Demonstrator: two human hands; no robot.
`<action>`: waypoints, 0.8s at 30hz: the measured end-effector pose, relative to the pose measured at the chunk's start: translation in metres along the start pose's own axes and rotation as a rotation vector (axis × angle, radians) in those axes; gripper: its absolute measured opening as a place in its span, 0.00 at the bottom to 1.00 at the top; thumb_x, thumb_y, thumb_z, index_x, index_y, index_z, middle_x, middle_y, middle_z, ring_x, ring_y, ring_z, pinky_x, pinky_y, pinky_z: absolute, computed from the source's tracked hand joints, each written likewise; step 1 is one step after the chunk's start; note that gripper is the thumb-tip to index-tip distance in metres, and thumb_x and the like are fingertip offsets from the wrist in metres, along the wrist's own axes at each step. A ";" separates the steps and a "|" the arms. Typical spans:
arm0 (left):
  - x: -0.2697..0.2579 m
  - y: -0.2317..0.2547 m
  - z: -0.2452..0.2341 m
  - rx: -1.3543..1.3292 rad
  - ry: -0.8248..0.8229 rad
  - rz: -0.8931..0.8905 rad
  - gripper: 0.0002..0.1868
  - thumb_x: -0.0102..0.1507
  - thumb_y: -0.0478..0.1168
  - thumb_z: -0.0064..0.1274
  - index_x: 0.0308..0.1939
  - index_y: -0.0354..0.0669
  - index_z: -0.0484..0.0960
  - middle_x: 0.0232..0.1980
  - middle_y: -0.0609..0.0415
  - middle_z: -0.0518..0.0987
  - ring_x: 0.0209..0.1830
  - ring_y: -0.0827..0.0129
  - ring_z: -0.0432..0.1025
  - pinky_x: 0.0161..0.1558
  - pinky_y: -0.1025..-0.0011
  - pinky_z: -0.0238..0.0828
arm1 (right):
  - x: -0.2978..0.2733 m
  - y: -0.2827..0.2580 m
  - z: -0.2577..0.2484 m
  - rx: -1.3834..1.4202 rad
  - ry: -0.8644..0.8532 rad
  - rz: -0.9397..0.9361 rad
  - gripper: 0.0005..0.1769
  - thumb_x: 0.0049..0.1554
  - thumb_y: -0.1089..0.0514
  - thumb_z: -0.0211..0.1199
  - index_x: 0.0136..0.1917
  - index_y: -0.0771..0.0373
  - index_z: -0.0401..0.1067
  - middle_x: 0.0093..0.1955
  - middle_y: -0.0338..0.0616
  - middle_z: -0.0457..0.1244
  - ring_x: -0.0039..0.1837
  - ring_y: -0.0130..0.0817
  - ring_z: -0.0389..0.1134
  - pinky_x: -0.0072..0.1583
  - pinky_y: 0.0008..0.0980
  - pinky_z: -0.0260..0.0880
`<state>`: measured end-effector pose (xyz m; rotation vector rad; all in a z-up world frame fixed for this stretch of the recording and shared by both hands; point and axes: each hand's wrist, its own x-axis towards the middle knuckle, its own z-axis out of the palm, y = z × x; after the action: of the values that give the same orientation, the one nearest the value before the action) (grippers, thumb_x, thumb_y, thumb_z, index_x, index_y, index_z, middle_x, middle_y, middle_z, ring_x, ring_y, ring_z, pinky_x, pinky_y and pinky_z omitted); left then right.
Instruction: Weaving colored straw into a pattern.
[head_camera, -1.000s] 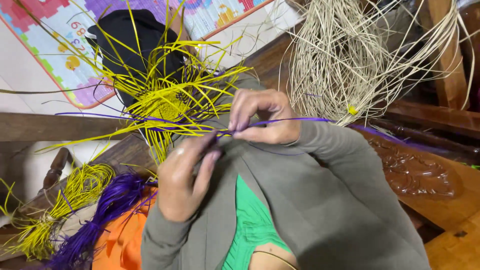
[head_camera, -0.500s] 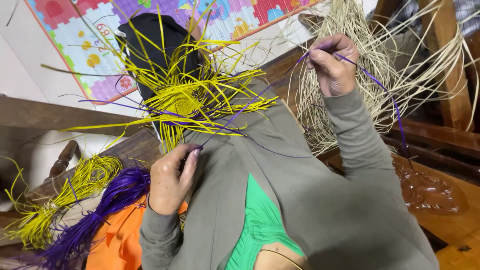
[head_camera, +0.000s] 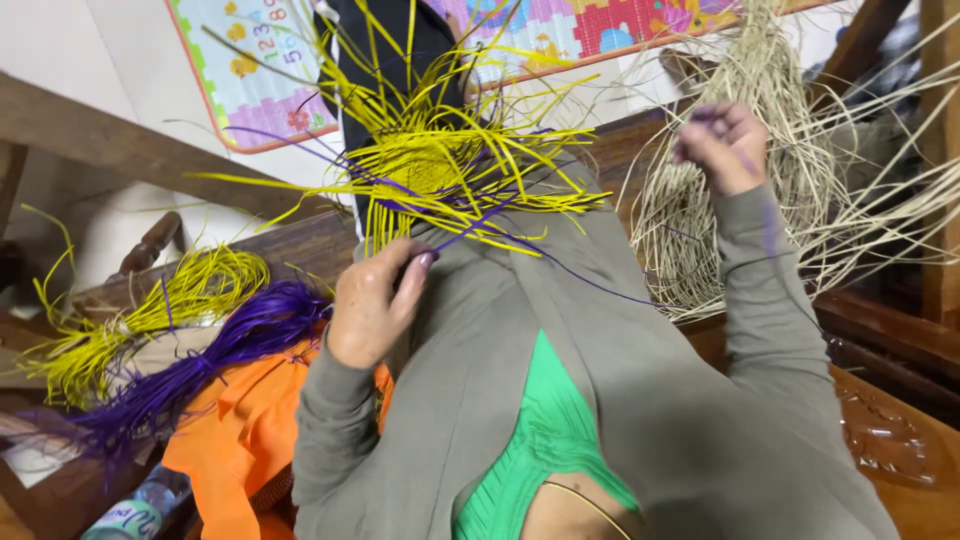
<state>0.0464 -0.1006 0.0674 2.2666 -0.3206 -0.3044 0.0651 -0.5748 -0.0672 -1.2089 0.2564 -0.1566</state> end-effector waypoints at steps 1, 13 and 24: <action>0.001 0.002 0.002 -0.027 0.001 0.047 0.09 0.68 0.41 0.51 0.46 0.42 0.83 0.38 0.43 0.83 0.37 0.50 0.79 0.38 0.60 0.73 | -0.003 0.019 -0.011 -0.323 -0.062 0.154 0.10 0.60 0.64 0.68 0.53 0.66 0.70 0.43 0.45 0.67 0.42 0.32 0.70 0.46 0.32 0.72; 0.015 0.020 0.020 -0.169 -0.062 0.179 0.12 0.68 0.37 0.45 0.52 0.37 0.79 0.43 0.42 0.83 0.44 0.50 0.79 0.44 0.60 0.73 | -0.060 0.319 -0.192 -1.500 -0.219 0.190 0.18 0.64 0.47 0.46 0.59 0.57 0.69 0.58 0.63 0.67 0.59 0.64 0.68 0.57 0.57 0.68; 0.020 0.021 0.031 -0.348 -0.039 0.123 0.09 0.69 0.35 0.46 0.49 0.31 0.78 0.38 0.50 0.83 0.37 0.71 0.77 0.42 0.72 0.73 | -0.060 0.271 -0.141 -1.390 -0.373 0.170 0.26 0.56 0.45 0.55 0.65 0.54 0.67 0.56 0.63 0.67 0.55 0.63 0.69 0.55 0.55 0.69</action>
<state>0.0522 -0.1417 0.0612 1.8929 -0.3935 -0.3137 -0.0368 -0.5927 -0.3607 -2.5371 0.1132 0.4866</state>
